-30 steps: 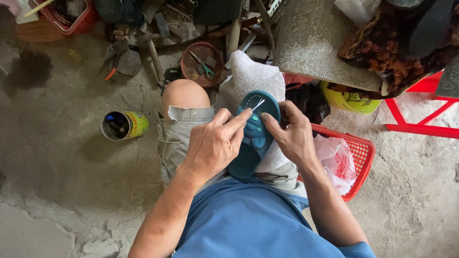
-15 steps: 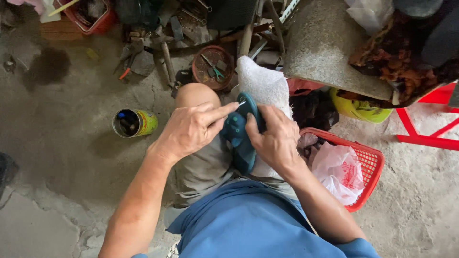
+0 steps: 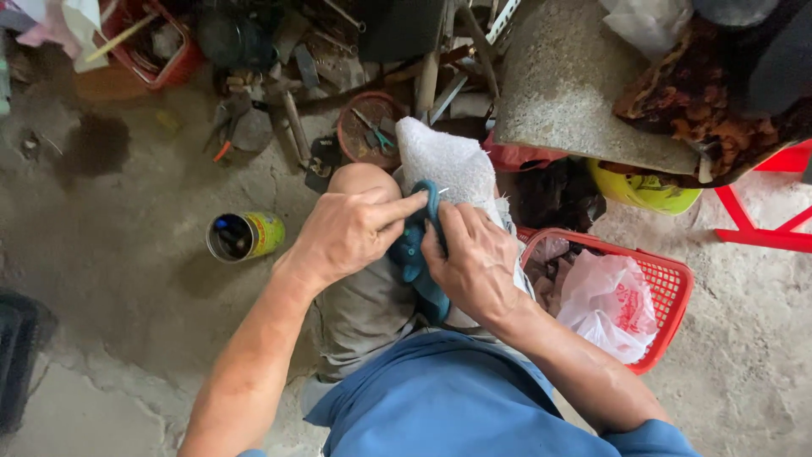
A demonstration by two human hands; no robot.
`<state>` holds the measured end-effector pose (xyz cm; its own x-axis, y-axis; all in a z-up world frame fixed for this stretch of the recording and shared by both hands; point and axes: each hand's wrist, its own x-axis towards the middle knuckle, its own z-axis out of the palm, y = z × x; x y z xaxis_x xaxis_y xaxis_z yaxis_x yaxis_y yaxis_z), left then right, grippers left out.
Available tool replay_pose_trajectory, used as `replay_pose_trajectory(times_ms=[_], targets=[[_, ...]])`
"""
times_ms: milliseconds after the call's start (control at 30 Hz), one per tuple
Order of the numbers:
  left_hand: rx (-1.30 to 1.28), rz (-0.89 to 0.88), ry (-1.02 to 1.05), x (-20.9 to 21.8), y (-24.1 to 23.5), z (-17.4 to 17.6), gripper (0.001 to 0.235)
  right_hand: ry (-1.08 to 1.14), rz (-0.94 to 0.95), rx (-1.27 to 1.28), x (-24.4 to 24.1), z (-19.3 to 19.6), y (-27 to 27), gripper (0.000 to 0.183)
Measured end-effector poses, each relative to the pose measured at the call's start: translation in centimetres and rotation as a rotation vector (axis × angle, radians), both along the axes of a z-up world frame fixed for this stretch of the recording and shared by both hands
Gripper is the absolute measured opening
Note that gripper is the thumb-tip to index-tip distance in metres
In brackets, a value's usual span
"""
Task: The person sits with a teal slipper on their lap, using a needle and white thread to sew the sole. They repeatedly push the needle through the material and pull the thread tight to secure the stitching.
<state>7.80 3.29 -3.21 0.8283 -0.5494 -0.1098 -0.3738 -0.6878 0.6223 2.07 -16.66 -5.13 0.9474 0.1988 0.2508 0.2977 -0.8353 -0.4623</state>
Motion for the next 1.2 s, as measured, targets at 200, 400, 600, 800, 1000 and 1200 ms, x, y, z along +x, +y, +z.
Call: replay_pose_trajectory(times_ms=[200,400,600,800,1000,1200], targets=[[-0.002,0.051,0.036,-1.4,1.4,1.3,0.035,0.342,-0.044,0.388,0.5,2.3,-2.7,0.026],[0.035,0.105,-0.078,-4.0,-0.1,-0.7,0.044,0.103,-0.274,-0.004,1.5,-1.5,-12.7,0.028],[0.057,0.194,-0.151,-3.9,-3.4,-0.1,0.025,-0.072,0.053,0.204,2.2,-0.7,-5.7,0.044],[-0.038,0.195,-0.29,-3.8,-3.6,0.5,0.013,0.002,0.179,0.409,2.0,0.9,-5.5,0.015],[-0.035,0.119,-0.319,-2.1,-2.0,-0.6,0.011,0.451,0.17,1.302,0.4,3.1,-7.2,0.019],[-0.04,0.223,-0.241,-2.4,-1.4,0.9,0.013,0.429,0.032,1.157,0.9,1.8,-5.2,0.012]])
